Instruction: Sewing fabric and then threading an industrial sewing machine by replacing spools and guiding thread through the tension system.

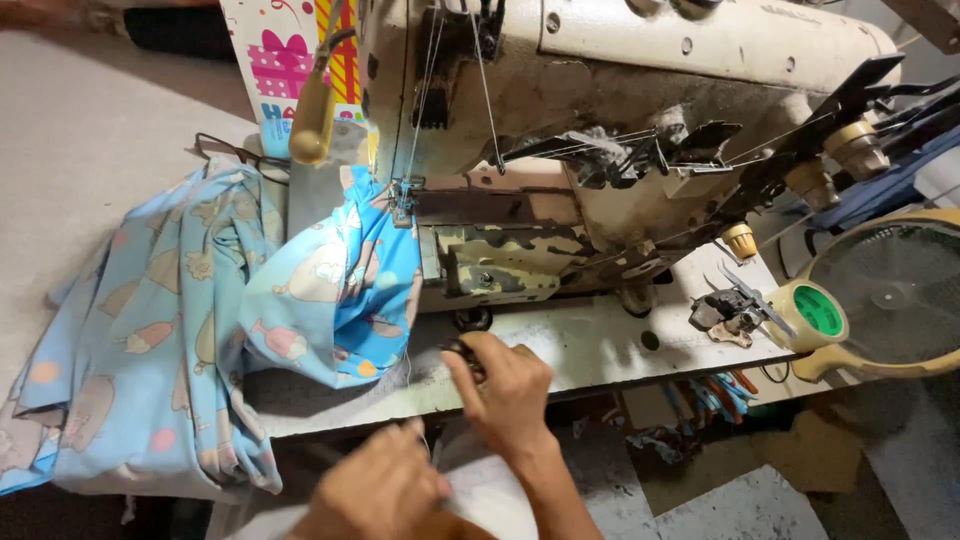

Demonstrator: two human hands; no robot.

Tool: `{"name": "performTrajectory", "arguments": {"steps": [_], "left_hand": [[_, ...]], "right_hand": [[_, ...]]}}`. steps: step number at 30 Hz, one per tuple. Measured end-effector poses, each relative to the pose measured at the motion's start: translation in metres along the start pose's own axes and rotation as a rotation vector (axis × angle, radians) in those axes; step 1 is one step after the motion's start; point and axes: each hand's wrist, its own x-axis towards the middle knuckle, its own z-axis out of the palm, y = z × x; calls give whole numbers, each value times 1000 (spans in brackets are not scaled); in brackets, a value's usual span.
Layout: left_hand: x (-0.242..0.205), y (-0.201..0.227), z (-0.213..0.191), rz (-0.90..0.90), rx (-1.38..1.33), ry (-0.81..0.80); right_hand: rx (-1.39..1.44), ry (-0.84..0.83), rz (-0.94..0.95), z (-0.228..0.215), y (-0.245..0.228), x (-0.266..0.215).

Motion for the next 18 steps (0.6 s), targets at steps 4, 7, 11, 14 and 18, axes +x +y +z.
{"name": "performTrajectory", "arguments": {"steps": [4, 7, 11, 14, 18], "left_hand": [[-98, 37, 62, 204, 206, -77], [-87, 28, 49, 196, 146, -174], [-30, -2, 14, -229, -183, 49], [-9, -30, 8, -409, -219, 104], [4, -64, -7, -530, 117, -255]], "right_hand": [[-252, -25, 64, 3, 50, -29], [-345, -41, 43, -7, 52, -19], [-68, 25, -172, 1, 26, -2], [61, -28, -341, 12, -2, 15], [175, 111, -353, 4, -33, 21]]}}
